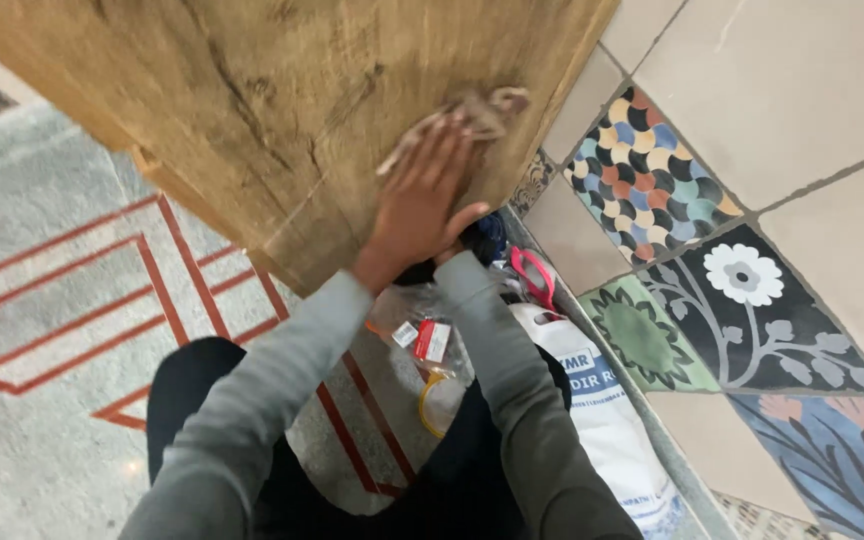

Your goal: Cleaning a wooden cabinet and its drawers with a cloth.

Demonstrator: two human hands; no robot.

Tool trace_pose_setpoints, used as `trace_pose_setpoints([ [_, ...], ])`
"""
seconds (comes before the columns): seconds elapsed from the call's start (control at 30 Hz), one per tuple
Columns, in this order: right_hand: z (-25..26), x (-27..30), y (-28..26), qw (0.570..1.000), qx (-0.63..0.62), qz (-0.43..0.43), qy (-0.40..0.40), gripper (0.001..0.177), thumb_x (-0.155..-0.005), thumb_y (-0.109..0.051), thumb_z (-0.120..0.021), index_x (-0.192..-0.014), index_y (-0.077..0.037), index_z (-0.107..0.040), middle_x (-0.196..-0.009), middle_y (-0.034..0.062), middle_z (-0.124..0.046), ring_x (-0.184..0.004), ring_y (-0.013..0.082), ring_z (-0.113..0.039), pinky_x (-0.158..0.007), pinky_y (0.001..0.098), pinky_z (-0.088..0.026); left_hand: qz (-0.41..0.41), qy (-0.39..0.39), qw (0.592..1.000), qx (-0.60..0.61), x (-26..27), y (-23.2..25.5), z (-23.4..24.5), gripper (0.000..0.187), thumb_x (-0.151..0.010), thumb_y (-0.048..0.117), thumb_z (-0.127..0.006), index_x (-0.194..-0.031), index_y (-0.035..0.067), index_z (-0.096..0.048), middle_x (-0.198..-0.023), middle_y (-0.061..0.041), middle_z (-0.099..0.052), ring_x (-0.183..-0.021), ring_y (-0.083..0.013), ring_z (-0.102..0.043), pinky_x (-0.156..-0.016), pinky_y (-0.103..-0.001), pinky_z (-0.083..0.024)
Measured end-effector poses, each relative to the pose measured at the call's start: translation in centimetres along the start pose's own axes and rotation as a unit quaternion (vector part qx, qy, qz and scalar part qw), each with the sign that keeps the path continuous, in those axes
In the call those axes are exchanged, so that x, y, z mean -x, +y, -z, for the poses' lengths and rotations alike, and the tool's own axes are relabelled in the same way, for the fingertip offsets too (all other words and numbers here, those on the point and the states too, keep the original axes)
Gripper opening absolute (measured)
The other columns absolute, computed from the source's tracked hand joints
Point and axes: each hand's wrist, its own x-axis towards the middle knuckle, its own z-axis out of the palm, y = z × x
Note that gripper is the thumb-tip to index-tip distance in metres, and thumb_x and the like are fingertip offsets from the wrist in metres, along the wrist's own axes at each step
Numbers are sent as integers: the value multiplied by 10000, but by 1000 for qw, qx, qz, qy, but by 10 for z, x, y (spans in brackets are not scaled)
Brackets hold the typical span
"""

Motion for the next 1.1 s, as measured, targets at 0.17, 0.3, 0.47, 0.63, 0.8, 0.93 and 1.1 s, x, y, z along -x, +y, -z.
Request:
trace_pose_setpoints([
  [0.17,-20,-14,42,980,-94,85,151,815,-998,-576,-316,-1629,-114,-88,-1660,42,-189,-1495,210,-232,-1239,392,-183,-36,-15,998,-54,24,-20,-9,909,-1026,642,-549,-1649,25,-313,-1723,-167,-328,-1599,-332,-300,-1317,-460,-219],
  [0.3,83,12,75,979,-58,-123,150,770,-1086,-548,-448,-1669,-110,-199,-1744,96,-256,-1577,254,-235,-1345,457,-182,86,-7,991,-106,73,-36,23,917,-988,674,-549,-1611,23,-375,-1629,-237,-385,-1533,-431,-325,-1243,-564,-199],
  [0.47,85,5,75,985,-20,-96,142,779,-1085,-560,-442,-1677,-127,-180,-1753,74,-214,-1586,238,-213,-1349,461,-166,132,14,978,-162,173,-83,-9,903,-977,647,-569,-1497,-83,-463,-1517,-364,-458,-1459,-522,-370,-1227,-637,-221],
  [0.63,81,21,80,986,18,-92,137,788,-1085,-572,-437,-1685,-143,-160,-1763,51,-171,-1596,223,-191,-1353,465,-150,165,-57,968,-180,129,-64,-1,896,-973,696,-572,-1420,-77,-497,-1448,-352,-504,-1415,-535,-383,-1232,-653,-218],
  [0.8,80,20,72,983,88,-105,125,801,-1083,-587,-430,-1696,-165,-134,-1775,20,-115,-1609,202,-162,-1359,470,-129,17,-4,991,-135,44,-32,18,916,-1030,696,-494,-1596,-15,-377,-1659,-174,-389,-1540,-338,-349,-1264,-484,-242],
  [0.93,79,16,80,983,107,-110,102,807,-1083,-595,-427,-1701,-176,-121,-1781,5,-86,-1615,191,-148,-1361,472,-119,17,-12,997,-79,48,-35,28,887,-1068,670,-486,-1640,10,-328,-1717,-144,-317,-1579,-317,-315,-1304,-464,-246],
  [1.1,79,22,85,979,155,-96,86,818,-1082,-608,-421,-1711,-194,-100,-1792,-21,-39,-1626,174,-124,-1366,476,-101,10,27,987,-156,57,-40,75,833,-1097,684,-503,-1637,56,-412,-1694,-198,-320,-1576,-371,-290,-1290,-506,-205],
])
